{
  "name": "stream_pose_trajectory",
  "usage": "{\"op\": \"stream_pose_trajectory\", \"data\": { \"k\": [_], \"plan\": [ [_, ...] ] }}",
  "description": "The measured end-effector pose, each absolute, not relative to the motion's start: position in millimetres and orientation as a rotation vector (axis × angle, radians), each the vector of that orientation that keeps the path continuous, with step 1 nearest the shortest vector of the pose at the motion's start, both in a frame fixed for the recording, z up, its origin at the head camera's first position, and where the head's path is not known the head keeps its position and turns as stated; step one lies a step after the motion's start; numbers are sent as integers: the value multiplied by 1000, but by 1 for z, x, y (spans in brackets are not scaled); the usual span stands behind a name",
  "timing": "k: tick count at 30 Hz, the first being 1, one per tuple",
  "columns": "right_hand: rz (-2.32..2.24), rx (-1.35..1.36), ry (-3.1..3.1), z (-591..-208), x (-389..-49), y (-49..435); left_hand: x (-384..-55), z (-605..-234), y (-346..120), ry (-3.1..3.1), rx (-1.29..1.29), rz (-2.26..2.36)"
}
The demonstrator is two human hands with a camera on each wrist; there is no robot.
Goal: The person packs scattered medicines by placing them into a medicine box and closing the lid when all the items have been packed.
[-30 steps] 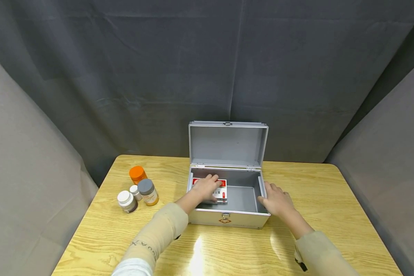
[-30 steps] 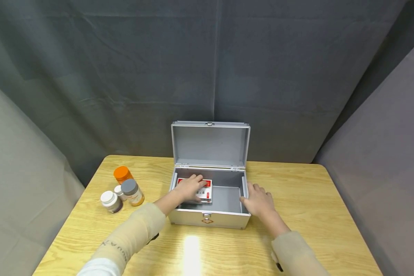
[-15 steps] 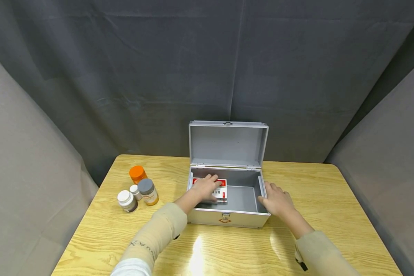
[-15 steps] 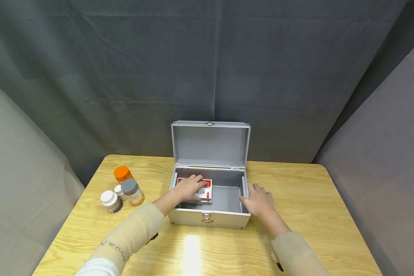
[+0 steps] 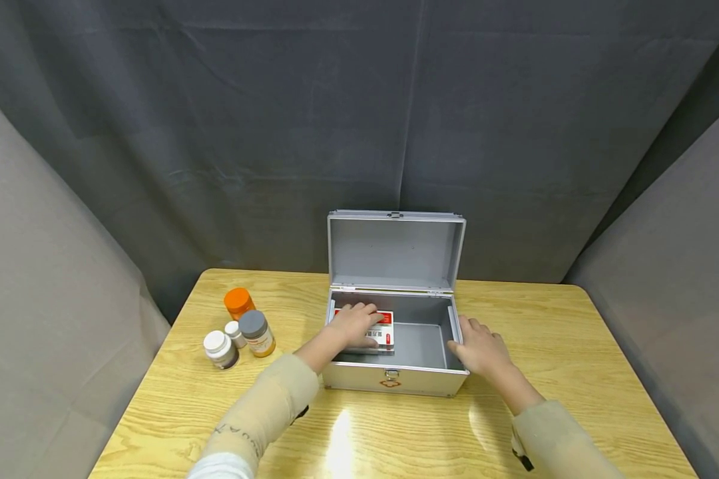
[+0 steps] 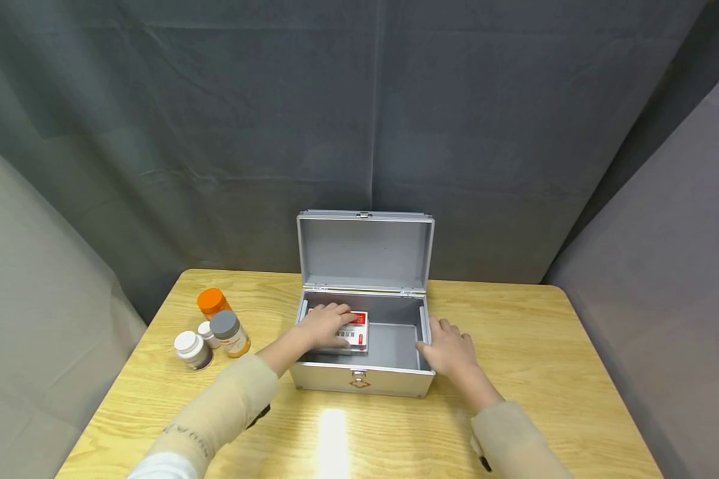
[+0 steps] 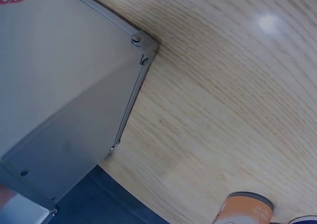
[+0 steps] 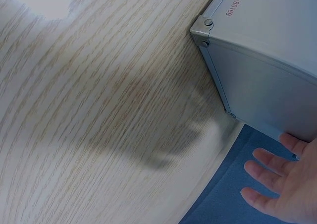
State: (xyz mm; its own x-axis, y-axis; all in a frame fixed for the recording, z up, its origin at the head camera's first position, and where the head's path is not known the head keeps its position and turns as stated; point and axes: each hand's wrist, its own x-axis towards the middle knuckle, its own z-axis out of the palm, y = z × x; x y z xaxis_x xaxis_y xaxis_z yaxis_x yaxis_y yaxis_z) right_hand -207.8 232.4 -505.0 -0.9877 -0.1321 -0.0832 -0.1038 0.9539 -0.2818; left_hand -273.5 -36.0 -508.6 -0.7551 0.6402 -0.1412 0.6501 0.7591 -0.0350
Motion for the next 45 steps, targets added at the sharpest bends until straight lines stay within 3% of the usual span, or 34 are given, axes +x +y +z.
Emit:
{"op": "stream_pose_trajectory", "data": {
  "k": [14, 25, 45],
  "plan": [
    [-429, -177, 3001, -504, -207, 232, -248, -491, -58, 2922, 1363, 52],
    [-432, -177, 2991, -505, -207, 232, -230, -481, -70, 3003, 1414, 197],
    [-436, -173, 2998, -507, -208, 232, -210, -473, -125, 3216, 1139, 499]
  ]
}}
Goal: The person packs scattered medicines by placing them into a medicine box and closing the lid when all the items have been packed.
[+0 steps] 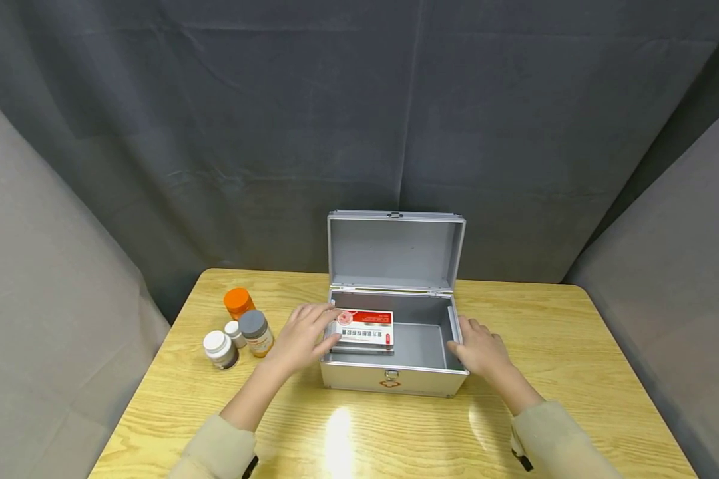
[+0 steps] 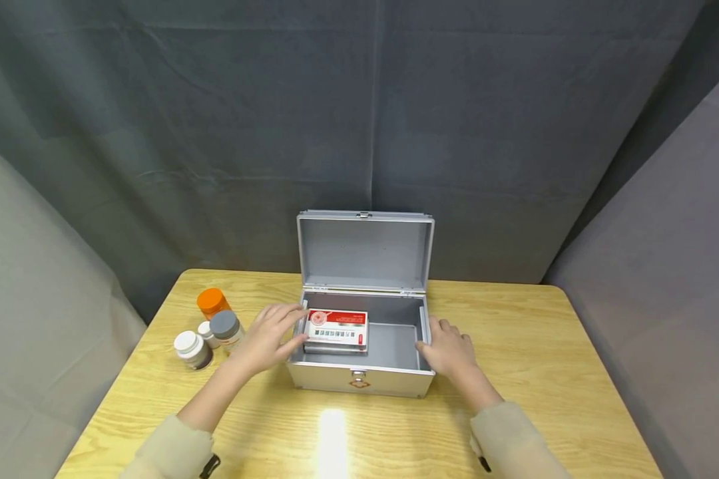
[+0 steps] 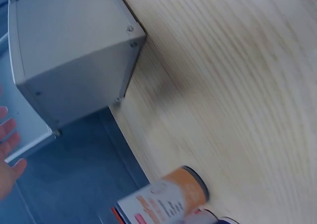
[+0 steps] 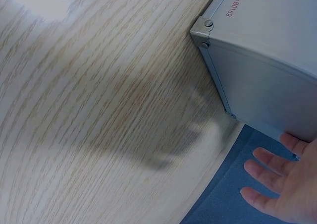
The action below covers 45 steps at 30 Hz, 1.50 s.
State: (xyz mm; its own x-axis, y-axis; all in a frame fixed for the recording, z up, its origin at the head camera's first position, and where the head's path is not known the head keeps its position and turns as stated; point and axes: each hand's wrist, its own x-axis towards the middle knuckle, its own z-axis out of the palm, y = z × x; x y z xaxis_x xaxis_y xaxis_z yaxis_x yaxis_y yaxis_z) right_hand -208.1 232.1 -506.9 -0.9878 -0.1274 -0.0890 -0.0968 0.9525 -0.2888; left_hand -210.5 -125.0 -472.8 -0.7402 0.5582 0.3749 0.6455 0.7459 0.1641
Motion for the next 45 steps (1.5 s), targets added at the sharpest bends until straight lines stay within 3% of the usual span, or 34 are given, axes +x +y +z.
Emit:
{"op": "stream_pose_trajectory", "data": {
  "k": [28, 45],
  "plan": [
    [-454, -182, 3006, -506, -208, 232, -211, -499, -203, -2782, -364, -489],
    [-444, -177, 3000, -507, -208, 233, -218, -512, -221, -2865, -215, -525]
  ]
}}
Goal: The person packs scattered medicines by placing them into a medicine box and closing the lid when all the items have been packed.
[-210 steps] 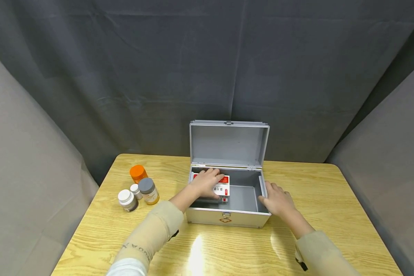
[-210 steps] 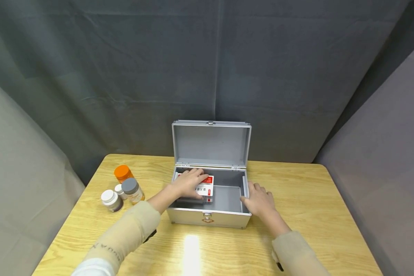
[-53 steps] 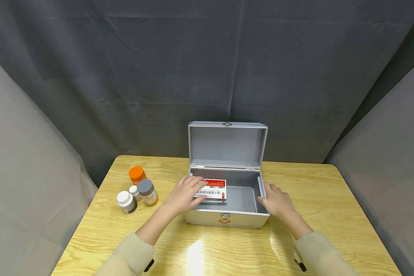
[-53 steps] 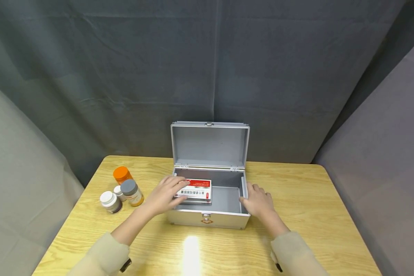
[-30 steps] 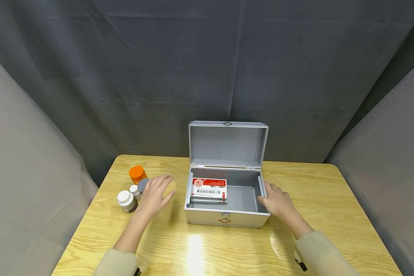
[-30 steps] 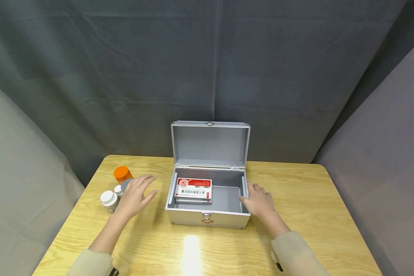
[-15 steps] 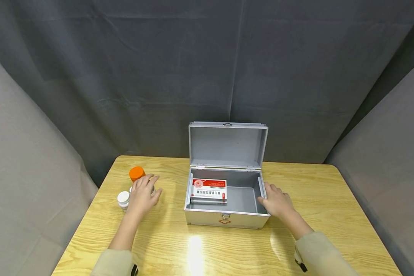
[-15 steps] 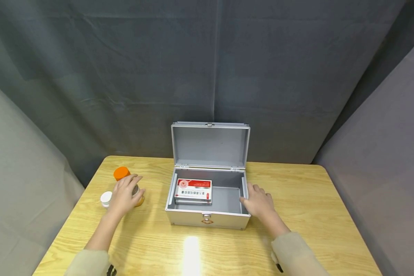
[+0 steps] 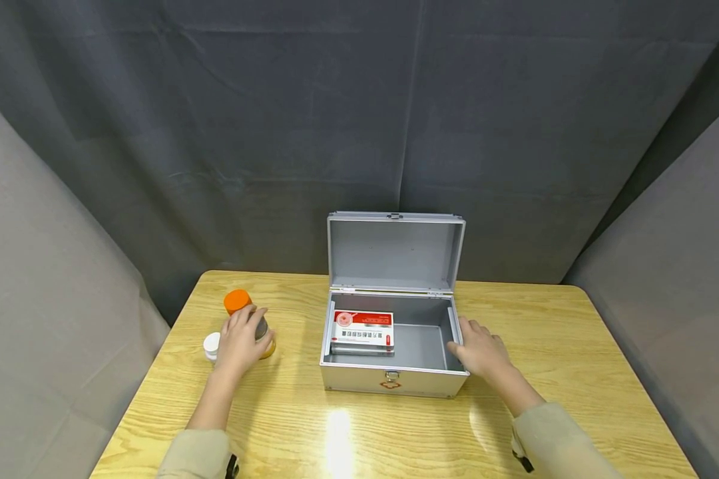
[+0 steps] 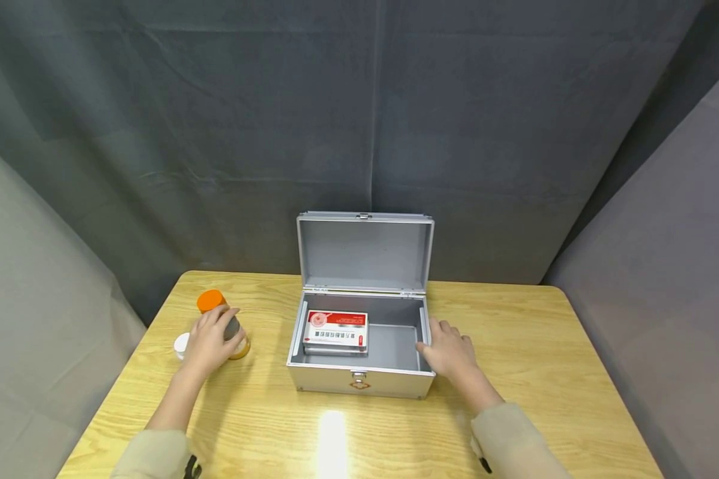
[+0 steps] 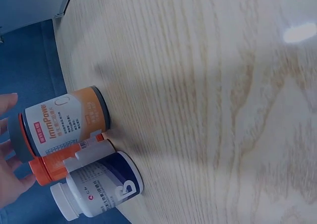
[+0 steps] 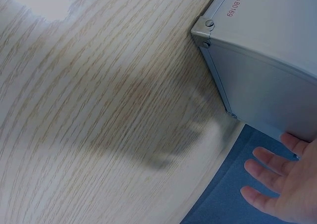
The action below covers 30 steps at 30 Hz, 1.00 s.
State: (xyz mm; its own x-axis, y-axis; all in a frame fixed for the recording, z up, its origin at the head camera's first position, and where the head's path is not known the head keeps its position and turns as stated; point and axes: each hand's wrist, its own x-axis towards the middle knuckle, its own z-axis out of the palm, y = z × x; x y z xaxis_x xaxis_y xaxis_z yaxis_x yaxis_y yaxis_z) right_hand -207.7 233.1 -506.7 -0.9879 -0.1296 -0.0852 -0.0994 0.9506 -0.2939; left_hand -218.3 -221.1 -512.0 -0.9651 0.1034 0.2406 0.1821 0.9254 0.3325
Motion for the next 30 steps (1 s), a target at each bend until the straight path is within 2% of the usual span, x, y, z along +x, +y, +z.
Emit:
{"op": "stream_pose_trajectory", "data": {
  "k": [30],
  "plan": [
    [-455, -178, 3005, -506, -207, 233, -227, -520, -228, -2876, -165, -620]
  ]
}}
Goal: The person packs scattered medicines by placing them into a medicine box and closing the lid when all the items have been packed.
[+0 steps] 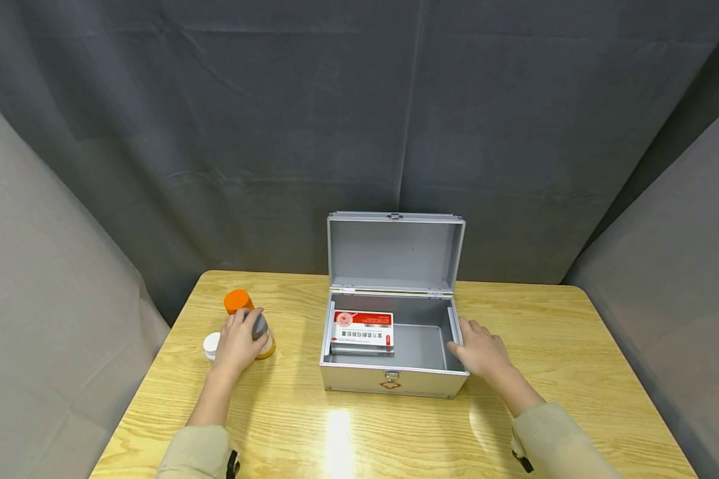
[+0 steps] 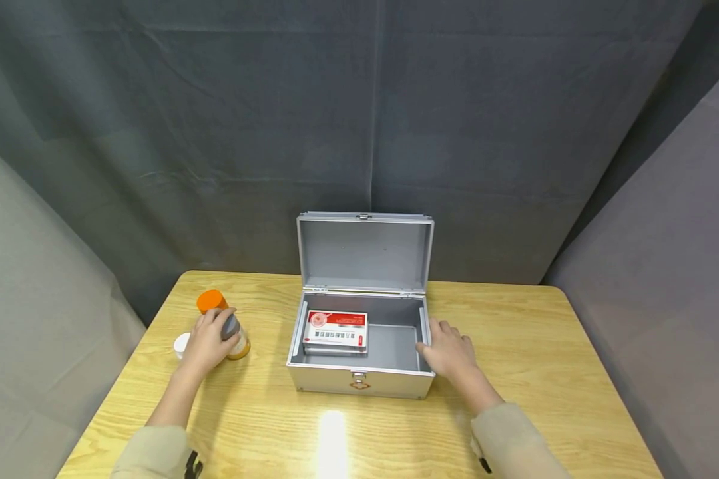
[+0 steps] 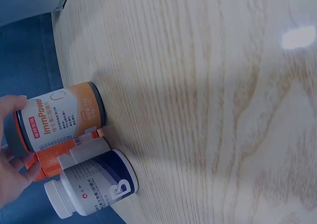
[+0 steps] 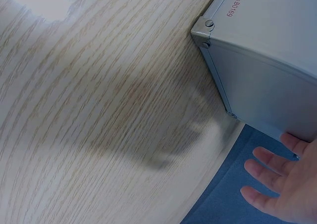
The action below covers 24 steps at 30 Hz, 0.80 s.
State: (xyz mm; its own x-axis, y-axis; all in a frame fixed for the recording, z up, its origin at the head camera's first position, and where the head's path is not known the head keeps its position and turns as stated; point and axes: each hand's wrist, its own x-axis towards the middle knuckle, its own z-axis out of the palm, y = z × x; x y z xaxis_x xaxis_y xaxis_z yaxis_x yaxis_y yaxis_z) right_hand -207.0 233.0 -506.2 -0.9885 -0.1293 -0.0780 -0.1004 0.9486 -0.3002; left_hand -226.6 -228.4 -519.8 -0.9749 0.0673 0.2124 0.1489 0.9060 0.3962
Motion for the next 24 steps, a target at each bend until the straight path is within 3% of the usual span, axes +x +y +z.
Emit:
{"op": "stream_pose_trajectory", "data": {
  "k": [24],
  "plan": [
    [-444, -178, 2993, -507, -208, 234, -221, -510, -221, -2918, -173, -696]
  ]
}}
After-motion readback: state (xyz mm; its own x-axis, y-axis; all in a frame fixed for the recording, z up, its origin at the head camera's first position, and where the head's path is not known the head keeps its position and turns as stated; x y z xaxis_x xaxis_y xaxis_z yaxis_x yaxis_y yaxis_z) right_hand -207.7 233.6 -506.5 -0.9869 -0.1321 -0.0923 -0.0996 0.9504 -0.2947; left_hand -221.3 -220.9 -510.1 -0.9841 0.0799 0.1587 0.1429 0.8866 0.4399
